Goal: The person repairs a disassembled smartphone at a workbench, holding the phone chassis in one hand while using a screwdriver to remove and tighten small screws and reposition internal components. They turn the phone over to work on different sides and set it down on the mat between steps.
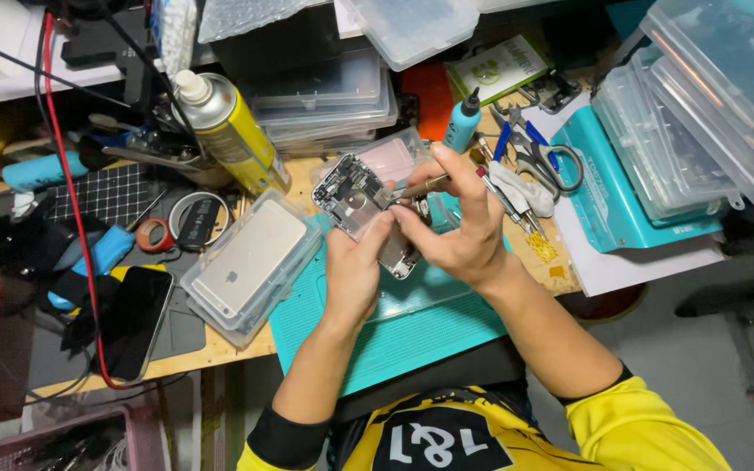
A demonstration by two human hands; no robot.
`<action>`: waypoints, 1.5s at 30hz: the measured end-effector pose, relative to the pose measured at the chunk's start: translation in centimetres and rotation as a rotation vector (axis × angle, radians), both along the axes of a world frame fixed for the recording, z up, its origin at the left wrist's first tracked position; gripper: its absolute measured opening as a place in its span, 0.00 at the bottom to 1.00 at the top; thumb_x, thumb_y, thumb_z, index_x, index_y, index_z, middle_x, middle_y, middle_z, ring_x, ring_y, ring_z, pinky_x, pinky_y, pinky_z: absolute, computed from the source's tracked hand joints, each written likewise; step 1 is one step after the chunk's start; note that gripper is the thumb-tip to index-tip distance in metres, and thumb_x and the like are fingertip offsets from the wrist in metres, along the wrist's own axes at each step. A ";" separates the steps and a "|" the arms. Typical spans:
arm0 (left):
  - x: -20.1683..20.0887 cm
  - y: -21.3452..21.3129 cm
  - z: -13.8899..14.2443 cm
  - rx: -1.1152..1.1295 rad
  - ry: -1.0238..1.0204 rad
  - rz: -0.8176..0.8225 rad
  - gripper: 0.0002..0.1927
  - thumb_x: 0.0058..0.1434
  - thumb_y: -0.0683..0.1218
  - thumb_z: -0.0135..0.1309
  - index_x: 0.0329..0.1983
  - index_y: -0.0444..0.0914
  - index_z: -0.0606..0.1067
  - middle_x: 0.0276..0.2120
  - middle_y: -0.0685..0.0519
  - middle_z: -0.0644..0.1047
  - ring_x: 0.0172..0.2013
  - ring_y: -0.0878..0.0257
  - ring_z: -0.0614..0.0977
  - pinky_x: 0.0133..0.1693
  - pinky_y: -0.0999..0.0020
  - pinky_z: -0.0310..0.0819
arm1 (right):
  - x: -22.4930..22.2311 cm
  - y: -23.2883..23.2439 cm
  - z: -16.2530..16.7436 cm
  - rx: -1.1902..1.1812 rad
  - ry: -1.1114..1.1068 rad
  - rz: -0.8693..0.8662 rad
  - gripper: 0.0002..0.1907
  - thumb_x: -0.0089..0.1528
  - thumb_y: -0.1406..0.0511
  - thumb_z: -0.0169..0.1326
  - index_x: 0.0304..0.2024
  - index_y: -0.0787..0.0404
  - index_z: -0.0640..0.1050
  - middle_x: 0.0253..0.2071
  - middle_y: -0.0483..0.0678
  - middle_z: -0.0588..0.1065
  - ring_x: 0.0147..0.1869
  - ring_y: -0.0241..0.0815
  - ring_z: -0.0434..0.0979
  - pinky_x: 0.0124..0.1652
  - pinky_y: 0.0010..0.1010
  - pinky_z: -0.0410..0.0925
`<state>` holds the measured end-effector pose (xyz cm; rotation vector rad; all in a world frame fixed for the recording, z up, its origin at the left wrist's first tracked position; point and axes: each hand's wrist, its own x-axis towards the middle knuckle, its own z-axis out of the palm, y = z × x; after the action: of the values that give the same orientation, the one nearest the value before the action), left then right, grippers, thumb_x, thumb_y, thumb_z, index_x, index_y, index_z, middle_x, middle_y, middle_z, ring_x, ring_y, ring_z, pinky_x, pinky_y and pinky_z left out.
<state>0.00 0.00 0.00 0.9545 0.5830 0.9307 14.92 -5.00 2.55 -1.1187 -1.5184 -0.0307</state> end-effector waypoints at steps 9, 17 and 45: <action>-1.5 -1.1 2.4 0.009 0.003 -0.006 0.21 0.69 0.39 0.52 0.64 0.28 0.72 0.55 0.46 0.79 0.53 0.62 0.81 0.56 0.67 0.75 | -1.4 -1.6 2.3 -0.108 0.264 0.151 0.41 0.68 0.82 0.56 0.76 0.60 0.52 0.49 0.58 0.78 0.51 0.46 0.84 0.51 0.32 0.79; -3.0 -1.7 2.5 0.003 -0.041 0.102 0.22 0.69 0.38 0.49 0.66 0.28 0.70 0.53 0.44 0.79 0.51 0.60 0.83 0.54 0.65 0.79 | -1.2 -3.7 3.7 -0.173 0.532 0.267 0.32 0.71 0.81 0.53 0.71 0.64 0.54 0.52 0.58 0.79 0.53 0.45 0.83 0.56 0.34 0.77; 0.0 -3.0 -1.0 -0.047 -0.164 0.087 0.14 0.66 0.37 0.50 0.55 0.32 0.74 0.46 0.46 0.82 0.44 0.60 0.86 0.45 0.64 0.83 | 3.3 -6.3 -1.5 -0.154 0.277 0.095 0.03 0.72 0.77 0.54 0.48 0.71 0.76 0.51 0.55 0.72 0.47 0.45 0.79 0.48 0.32 0.75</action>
<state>-0.02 -3.00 -1.02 0.8072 0.5078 1.0582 18.18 -11.27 1.01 -1.1200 -1.3384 0.2993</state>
